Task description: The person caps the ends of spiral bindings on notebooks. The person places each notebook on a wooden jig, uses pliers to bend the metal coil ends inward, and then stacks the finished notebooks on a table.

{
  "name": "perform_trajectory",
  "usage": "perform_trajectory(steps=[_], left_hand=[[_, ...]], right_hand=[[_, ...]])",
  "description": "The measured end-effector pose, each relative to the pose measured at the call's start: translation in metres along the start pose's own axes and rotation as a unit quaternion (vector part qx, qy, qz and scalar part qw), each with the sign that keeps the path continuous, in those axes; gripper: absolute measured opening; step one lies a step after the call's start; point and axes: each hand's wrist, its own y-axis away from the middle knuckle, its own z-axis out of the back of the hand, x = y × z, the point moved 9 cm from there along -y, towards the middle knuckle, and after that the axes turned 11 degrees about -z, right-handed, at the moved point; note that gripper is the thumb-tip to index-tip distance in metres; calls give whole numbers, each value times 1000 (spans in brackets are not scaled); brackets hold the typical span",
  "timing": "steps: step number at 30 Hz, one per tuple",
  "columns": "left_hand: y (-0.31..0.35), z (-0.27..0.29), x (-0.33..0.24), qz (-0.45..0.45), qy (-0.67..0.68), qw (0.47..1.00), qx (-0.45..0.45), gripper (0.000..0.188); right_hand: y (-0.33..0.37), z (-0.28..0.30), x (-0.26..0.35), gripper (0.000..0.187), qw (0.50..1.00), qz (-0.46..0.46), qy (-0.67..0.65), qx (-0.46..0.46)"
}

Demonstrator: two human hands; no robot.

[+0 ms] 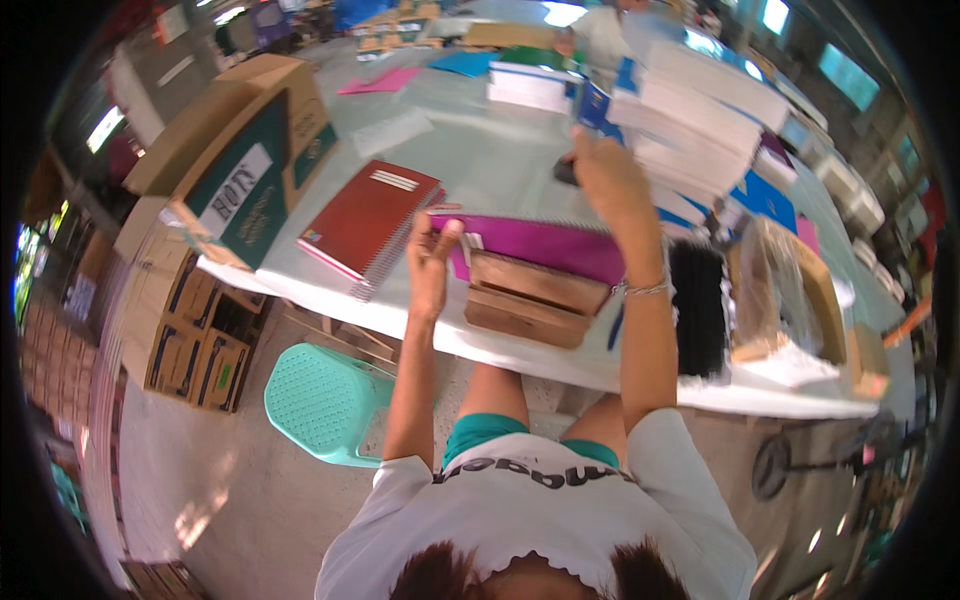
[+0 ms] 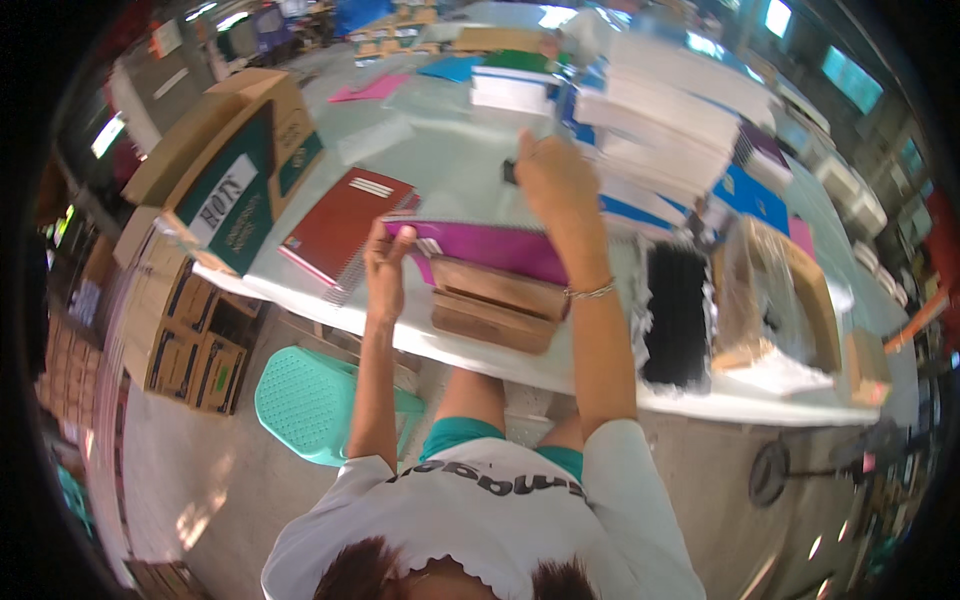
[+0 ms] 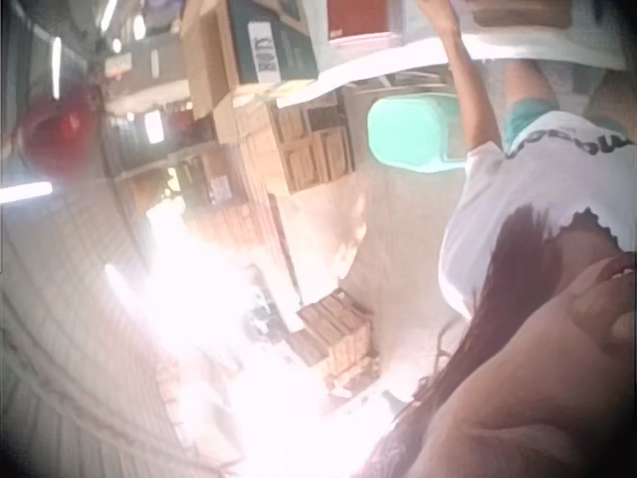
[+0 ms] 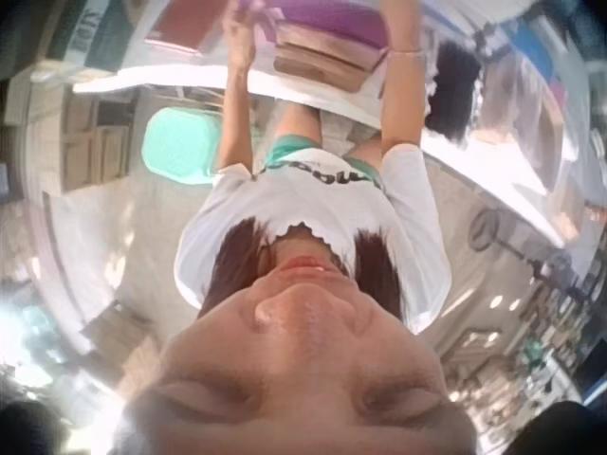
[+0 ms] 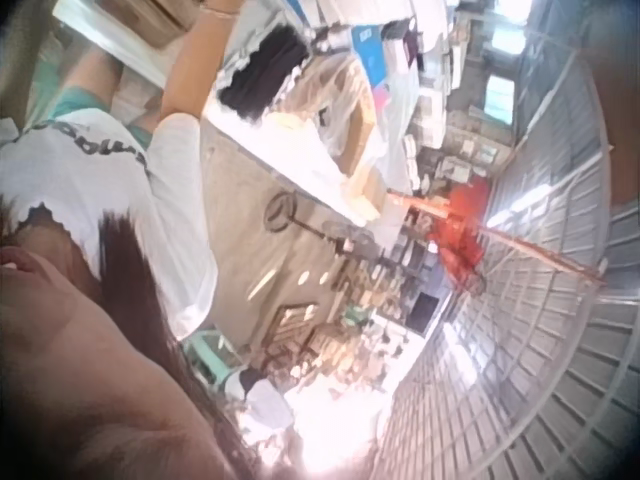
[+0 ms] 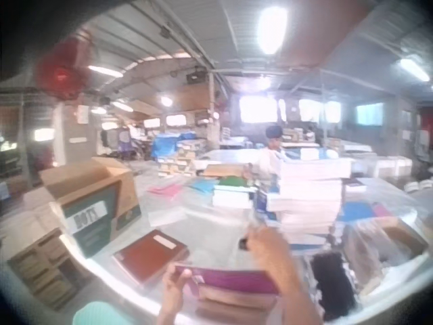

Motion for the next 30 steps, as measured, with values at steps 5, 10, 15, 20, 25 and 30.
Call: perform_trajectory(steps=[5,10,15,20,25,30], left_hand=[[22,4,-17,-70,-16,993,-91,18],[51,-34,-41,-47,-39,991,-120,24],[51,-21,-50,16,-57,995,-77,30],[37,-28,-56,14,-51,998,-20,28],[31,-20,-61,11,-102,995,6,22],[29,-26,-60,-8,-44,999,-3,21]], right_hand=[[32,18,-158,24,973,-35,203,-104],[106,4,-222,32,931,-174,254,-196],[190,-59,-148,62,979,-201,43,0],[243,-83,-144,76,976,-210,56,24],[238,-94,-154,74,976,-151,47,147],[226,-93,-148,71,963,-197,120,135]])
